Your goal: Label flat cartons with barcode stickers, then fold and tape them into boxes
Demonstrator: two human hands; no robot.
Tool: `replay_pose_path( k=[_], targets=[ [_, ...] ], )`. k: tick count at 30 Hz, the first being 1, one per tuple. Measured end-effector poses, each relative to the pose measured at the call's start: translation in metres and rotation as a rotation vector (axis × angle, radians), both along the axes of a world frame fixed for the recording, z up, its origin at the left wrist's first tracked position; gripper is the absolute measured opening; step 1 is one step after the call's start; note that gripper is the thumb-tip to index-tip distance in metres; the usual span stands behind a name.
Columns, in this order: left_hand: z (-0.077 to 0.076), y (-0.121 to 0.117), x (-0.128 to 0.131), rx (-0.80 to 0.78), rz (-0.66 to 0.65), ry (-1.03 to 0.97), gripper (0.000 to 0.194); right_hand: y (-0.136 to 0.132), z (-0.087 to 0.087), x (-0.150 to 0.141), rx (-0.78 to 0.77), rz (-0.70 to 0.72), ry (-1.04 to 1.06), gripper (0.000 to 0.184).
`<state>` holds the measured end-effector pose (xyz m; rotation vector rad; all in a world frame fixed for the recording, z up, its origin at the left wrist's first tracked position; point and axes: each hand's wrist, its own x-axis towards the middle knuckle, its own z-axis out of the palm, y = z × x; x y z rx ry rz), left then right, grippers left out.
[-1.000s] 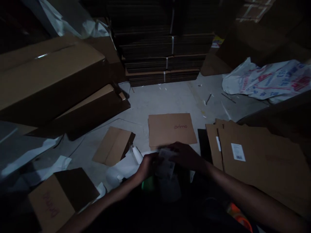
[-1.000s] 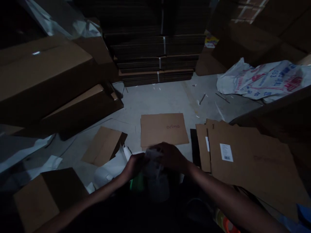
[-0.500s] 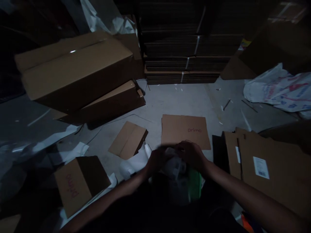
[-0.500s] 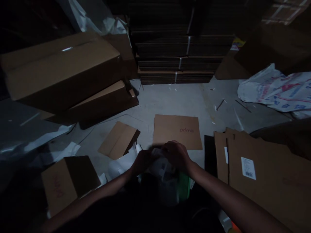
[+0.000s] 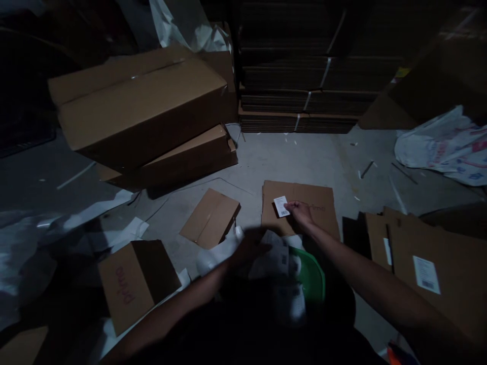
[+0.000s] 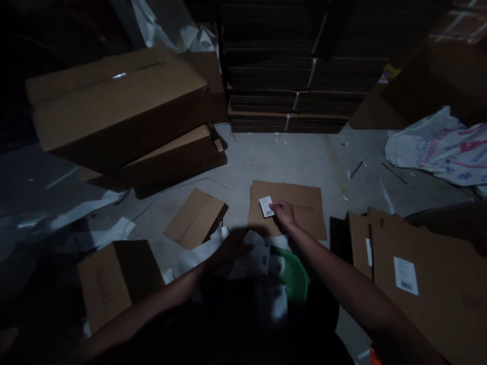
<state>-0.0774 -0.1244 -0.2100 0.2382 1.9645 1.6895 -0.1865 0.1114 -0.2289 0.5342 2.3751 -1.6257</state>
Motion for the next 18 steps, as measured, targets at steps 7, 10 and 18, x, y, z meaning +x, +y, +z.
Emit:
replay_pose_path(
  k=[7,10,18],
  targets=[
    [0.009,-0.005,0.019,0.120,0.125,-0.182,0.049,-0.026,-0.076,-0.013,0.072,-0.253,-0.078,0.038],
    [0.011,-0.006,0.022,0.127,0.131,-0.206,0.049,-0.024,-0.083,-0.019,0.133,-0.272,-0.092,0.040],
    [0.000,-0.008,0.028,0.063,0.151,-0.227,0.041,-0.030,-0.076,-0.017,0.410,-0.149,-0.177,0.035]
  ],
)
